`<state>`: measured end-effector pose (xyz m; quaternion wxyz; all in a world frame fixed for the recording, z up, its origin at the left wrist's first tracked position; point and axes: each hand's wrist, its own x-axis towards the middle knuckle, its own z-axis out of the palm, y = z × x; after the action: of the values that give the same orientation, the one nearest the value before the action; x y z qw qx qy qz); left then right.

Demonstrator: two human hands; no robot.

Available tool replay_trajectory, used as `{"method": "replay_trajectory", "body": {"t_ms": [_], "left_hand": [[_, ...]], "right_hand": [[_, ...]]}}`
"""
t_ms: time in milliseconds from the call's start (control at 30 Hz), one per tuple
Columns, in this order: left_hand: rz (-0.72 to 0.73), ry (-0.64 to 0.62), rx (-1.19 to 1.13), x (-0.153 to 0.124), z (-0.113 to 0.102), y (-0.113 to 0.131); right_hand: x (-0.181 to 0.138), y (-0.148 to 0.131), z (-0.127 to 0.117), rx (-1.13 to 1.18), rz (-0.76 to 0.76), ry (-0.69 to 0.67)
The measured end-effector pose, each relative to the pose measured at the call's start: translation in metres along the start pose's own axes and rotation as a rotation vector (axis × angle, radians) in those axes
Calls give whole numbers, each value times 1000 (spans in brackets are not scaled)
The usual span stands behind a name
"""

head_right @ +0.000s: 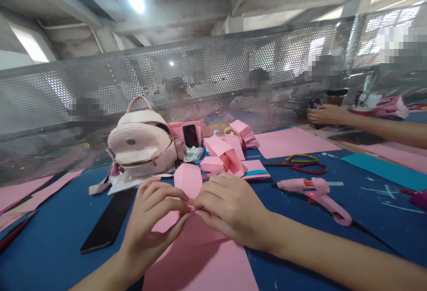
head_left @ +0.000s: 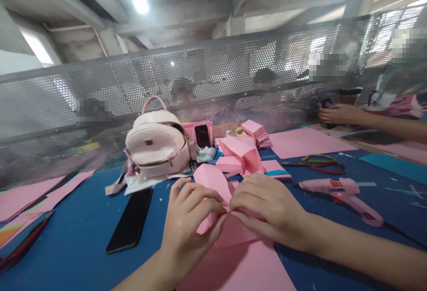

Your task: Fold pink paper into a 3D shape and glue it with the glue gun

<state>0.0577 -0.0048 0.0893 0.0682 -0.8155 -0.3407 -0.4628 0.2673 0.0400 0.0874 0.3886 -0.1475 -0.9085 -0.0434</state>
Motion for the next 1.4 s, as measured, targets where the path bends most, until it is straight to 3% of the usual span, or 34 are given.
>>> {"method": "replay_trajectory", "body": {"t_ms": [1400], "left_hand": [[10,28,-1,2,-4,2]], "right_hand": [[0,1,-1,-19,11,-42]]}}
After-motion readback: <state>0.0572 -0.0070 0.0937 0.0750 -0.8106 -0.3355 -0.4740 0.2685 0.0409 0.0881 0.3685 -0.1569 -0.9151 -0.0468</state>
